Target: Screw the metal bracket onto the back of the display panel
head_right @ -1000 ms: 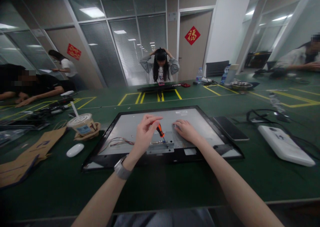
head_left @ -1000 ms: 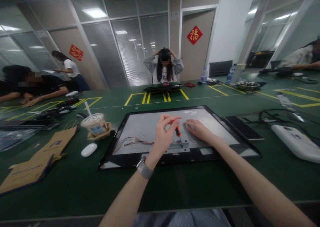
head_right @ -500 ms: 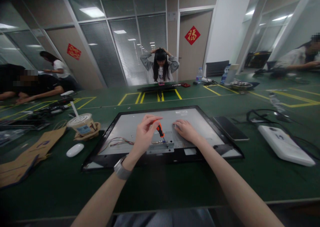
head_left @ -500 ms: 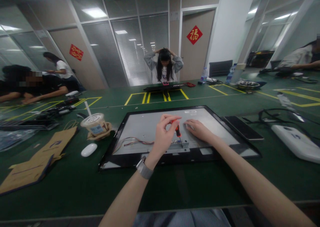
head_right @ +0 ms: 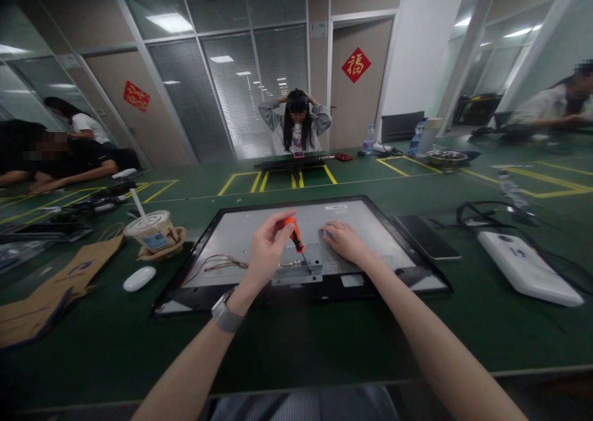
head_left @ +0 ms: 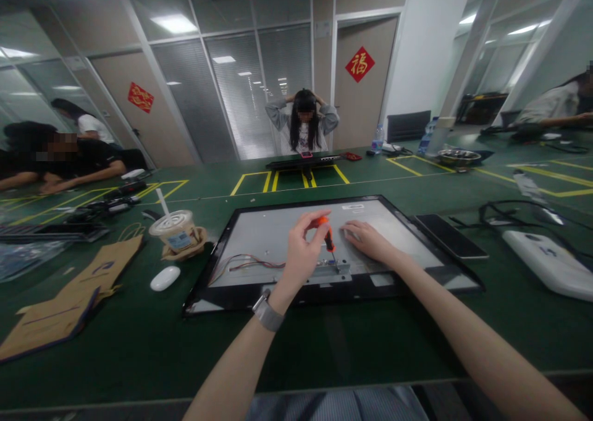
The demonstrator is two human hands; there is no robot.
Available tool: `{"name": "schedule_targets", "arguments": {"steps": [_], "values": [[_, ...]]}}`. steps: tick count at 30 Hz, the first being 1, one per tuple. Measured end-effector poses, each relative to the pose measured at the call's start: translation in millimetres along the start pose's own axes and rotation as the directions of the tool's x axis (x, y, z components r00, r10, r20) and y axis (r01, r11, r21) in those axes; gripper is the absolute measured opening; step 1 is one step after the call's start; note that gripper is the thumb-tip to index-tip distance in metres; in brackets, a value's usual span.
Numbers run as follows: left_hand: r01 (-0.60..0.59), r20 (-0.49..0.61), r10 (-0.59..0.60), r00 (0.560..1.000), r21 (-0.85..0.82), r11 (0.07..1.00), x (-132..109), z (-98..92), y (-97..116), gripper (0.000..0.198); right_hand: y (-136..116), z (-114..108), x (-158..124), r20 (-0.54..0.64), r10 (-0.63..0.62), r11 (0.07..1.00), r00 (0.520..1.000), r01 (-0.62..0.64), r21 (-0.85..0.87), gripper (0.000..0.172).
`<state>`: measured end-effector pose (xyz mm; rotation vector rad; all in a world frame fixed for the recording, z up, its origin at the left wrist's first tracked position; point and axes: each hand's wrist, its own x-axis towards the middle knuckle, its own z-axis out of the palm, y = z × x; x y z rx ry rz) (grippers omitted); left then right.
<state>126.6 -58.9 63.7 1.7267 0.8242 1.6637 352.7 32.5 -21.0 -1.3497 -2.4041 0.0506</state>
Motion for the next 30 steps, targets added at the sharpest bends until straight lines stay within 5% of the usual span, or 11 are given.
{"name": "schedule_targets", "arguments": {"steps": [4,10,16,22,30], "values": [[-0.047,-0.045,0.051,0.998,0.073,0.996,-0.8,1.1,2.0,0.013,1.7,2.2,1.1,-0.012,0.0,1.0,1.0,0.0,-0.005,0.037],[-0.039,0.058,0.04,0.998,-0.011,0.999,-0.9,-0.2,3.9,0.026,3.8,3.9,0.9,-0.013,-0.009,1.0,1.0,0.009,-0.016,0.037],[-0.067,-0.002,0.068,0.998,0.073,0.995,-2.5,1.4,2.4,0.016,3.4,4.0,0.2,-0.024,-0.003,1.0,1.0,0.003,-0.004,0.037],[-0.048,0.08,0.046,0.996,0.017,0.999,-1.4,0.5,2.2,0.027,2.3,2.7,-0.4,-0.018,-0.001,1.0,1.0,0.001,-0.009,0.038],[-0.1,0.001,0.101,0.995,0.154,0.983,-4.0,1.2,2.4,0.019,3.5,3.5,0.0,-0.018,0.003,1.0,1.0,-0.003,0.004,0.037]]}}
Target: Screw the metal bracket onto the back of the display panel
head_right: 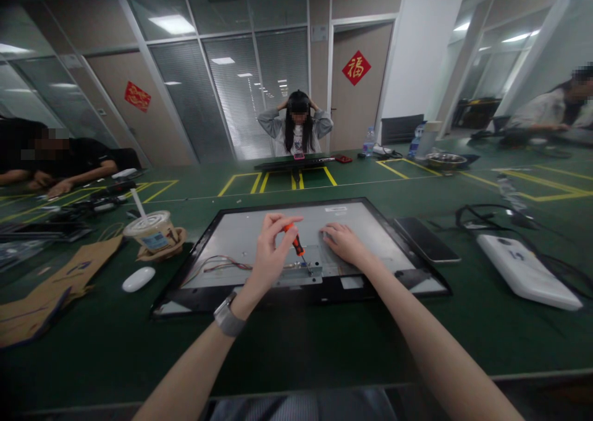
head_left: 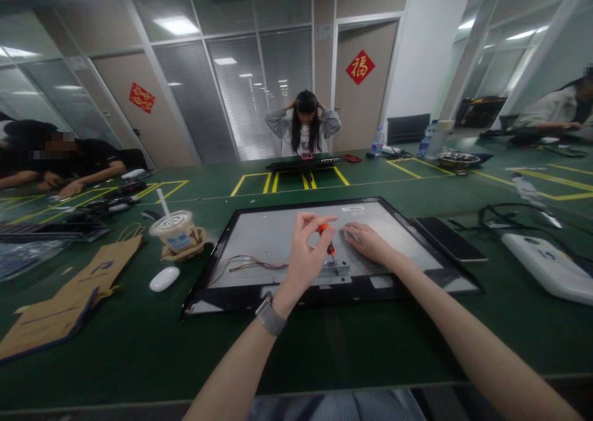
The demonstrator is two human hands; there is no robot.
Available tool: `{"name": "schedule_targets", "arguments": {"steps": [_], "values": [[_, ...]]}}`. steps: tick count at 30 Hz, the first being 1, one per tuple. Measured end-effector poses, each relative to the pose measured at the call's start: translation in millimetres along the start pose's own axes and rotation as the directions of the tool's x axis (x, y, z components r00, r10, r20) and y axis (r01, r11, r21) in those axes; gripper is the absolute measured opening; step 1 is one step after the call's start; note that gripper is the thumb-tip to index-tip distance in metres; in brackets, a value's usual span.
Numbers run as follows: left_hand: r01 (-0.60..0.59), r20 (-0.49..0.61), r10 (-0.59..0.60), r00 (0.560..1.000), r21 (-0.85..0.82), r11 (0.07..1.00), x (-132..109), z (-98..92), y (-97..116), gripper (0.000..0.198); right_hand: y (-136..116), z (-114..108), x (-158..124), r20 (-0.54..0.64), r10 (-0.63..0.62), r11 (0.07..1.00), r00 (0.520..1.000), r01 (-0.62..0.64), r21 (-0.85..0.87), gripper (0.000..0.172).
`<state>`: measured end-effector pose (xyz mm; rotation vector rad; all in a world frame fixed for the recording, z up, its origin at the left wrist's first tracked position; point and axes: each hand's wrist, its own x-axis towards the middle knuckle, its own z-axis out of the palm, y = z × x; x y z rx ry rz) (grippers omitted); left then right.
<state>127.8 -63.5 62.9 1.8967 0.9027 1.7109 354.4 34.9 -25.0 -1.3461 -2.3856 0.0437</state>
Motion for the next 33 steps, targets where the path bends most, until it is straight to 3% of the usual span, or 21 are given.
{"name": "schedule_targets", "arguments": {"steps": [5,11,17,23,29,33], "values": [[-0.002,0.09,0.009,0.996,-0.083,0.997,0.5,-0.3,0.7,0.031,2.0,1.1,0.8,0.013,0.0,1.0,1.0,0.0,-0.005,0.038],[-0.025,0.021,0.025,0.999,0.011,1.0,-1.0,1.0,1.0,0.017,4.7,3.2,1.9,0.017,-0.017,1.0,1.0,0.017,-0.014,0.038],[0.028,0.094,-0.02,0.995,-0.086,0.996,-1.0,-0.8,1.0,0.034,3.0,3.0,0.9,0.003,-0.001,1.0,1.0,0.001,-0.02,0.037],[-0.025,0.018,0.025,1.0,0.01,1.0,-0.1,0.6,1.2,0.018,1.2,0.5,0.8,0.02,-0.003,1.0,1.0,0.004,-0.022,0.039],[0.008,0.102,-0.001,0.995,-0.074,0.997,0.5,-1.7,6.2,0.031,2.7,1.9,0.4,-0.01,-0.006,1.0,1.0,0.006,-0.002,0.036],[-0.022,0.072,0.024,0.997,-0.031,0.999,1.0,-0.7,3.5,0.019,2.4,2.1,0.6,-0.006,-0.014,1.0,1.0,0.014,0.003,0.037]]}}
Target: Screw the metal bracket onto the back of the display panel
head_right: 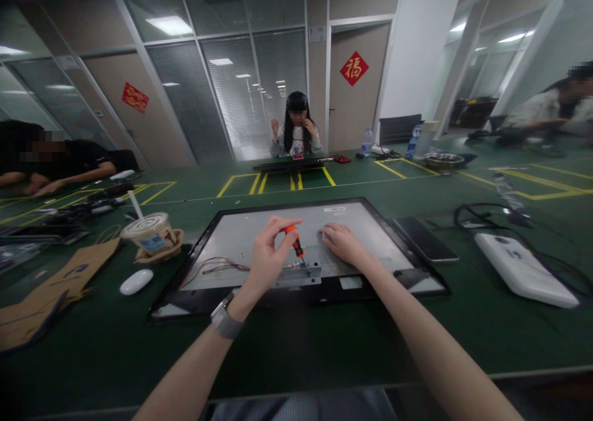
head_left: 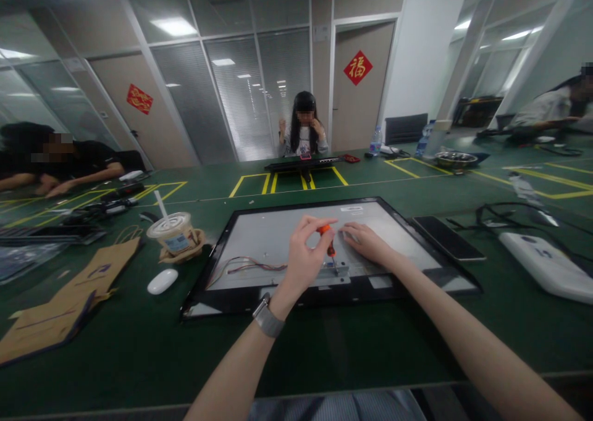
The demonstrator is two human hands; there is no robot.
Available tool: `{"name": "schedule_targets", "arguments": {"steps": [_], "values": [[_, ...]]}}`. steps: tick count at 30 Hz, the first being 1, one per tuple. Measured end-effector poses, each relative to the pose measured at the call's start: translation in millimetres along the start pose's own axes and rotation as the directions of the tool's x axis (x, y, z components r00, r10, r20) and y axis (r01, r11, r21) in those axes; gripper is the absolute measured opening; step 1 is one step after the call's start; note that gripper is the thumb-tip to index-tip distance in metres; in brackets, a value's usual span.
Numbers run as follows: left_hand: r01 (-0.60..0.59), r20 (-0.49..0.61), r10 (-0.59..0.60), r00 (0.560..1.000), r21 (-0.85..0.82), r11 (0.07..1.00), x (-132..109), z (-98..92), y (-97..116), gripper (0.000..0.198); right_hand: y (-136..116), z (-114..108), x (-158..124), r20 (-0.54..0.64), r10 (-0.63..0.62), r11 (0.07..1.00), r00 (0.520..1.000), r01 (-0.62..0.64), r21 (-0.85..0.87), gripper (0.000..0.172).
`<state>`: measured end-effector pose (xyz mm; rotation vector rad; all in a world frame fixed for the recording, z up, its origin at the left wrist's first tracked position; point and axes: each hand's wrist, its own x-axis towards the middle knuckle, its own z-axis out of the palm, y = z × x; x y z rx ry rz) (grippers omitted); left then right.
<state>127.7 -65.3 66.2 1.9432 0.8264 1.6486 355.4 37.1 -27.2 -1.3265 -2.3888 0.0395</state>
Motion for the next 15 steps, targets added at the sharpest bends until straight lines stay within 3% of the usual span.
{"name": "schedule_targets", "arguments": {"steps": [3,9,15], "values": [[0.001,-0.031,0.0,1.0,0.048,0.999,0.0,0.3,-2.1,0.018,-1.3,-1.1,0.2,0.013,0.015,1.0,1.0,-0.015,0.001,0.037],[0.023,0.046,-0.021,0.999,-0.045,0.999,1.2,-1.4,0.1,0.027,-2.5,-1.7,-0.2,0.004,0.018,1.0,1.0,-0.018,-0.01,0.037],[-0.014,-0.023,0.016,1.0,0.092,0.996,0.1,-0.2,-0.9,0.017,-2.7,-2.9,0.0,0.012,0.01,1.0,1.0,-0.01,-0.001,0.037]]}}
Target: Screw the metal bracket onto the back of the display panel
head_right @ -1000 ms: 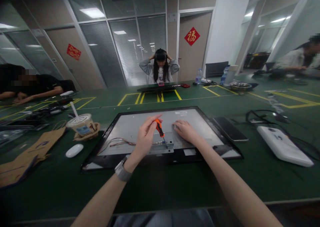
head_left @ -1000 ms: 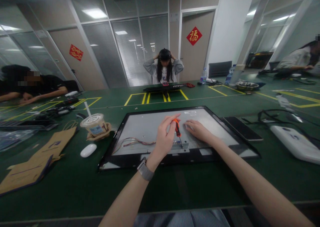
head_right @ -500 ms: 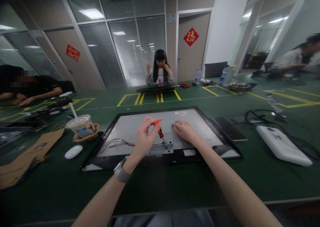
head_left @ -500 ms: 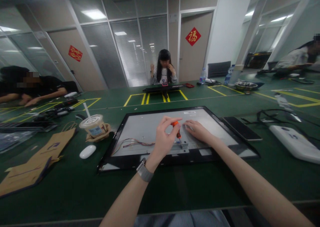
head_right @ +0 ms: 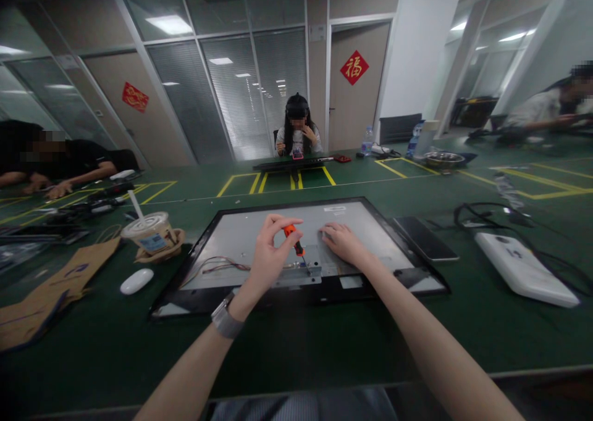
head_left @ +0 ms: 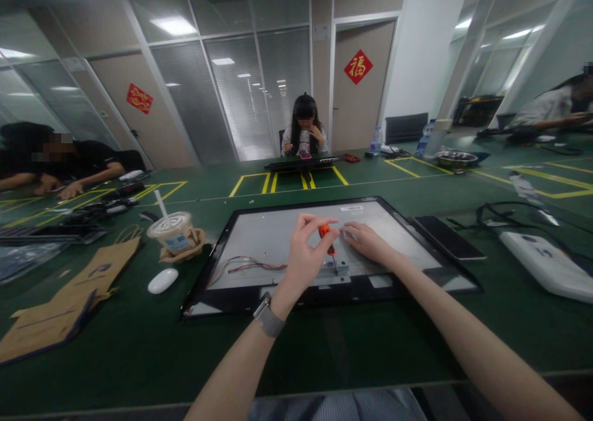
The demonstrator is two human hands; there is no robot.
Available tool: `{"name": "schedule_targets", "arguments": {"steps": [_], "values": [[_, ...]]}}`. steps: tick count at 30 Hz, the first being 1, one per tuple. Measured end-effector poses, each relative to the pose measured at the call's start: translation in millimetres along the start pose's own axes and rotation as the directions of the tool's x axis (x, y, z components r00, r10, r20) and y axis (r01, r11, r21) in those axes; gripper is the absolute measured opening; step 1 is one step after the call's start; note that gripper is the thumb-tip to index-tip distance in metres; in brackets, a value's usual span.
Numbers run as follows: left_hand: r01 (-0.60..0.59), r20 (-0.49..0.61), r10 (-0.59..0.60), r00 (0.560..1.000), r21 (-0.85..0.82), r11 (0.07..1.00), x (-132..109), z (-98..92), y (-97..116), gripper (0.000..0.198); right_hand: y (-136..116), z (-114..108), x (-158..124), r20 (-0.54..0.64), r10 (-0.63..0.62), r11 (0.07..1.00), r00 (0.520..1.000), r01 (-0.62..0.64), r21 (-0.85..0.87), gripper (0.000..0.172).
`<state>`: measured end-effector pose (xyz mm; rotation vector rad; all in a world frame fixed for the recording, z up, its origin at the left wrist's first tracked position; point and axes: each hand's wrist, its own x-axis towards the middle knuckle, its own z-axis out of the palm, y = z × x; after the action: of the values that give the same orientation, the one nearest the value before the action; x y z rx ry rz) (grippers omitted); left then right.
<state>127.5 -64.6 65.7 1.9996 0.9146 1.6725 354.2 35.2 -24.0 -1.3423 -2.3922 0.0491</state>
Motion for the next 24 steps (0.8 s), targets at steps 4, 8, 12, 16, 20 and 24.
{"name": "schedule_targets", "arguments": {"steps": [4,8,12,16,20,24], "values": [[-0.052,0.034,0.052,0.998,0.006,0.999,-1.3,0.5,-0.4,0.03,0.9,1.3,-0.3,-0.022,0.003,1.0,1.0,-0.003,-0.005,0.036],[-0.068,-0.002,0.068,0.998,0.016,0.998,-2.0,1.3,-0.7,0.024,1.1,2.4,-0.6,-0.028,0.002,1.0,1.0,-0.002,-0.016,0.036],[-0.066,-0.036,0.068,0.997,0.062,0.996,-2.7,0.9,-1.4,0.016,-0.8,0.9,-0.3,-0.019,0.01,1.0,1.0,-0.01,-0.019,0.037],[-0.002,0.011,0.002,1.0,0.008,1.0,-3.7,-0.4,-1.8,0.032,-1.6,-0.2,-0.4,-0.011,0.001,1.0,1.0,-0.002,-0.018,0.036],[-0.015,0.033,0.017,0.999,-0.043,0.999,-3.5,0.8,-2.3,0.033,-0.5,1.1,-0.6,-0.025,-0.001,1.0,1.0,0.001,-0.013,0.035],[0.011,-0.06,-0.011,0.998,-0.005,1.0,-2.1,2.8,-2.6,0.017,0.6,2.2,0.1,-0.014,0.005,1.0,1.0,-0.005,-0.022,0.036]]}}
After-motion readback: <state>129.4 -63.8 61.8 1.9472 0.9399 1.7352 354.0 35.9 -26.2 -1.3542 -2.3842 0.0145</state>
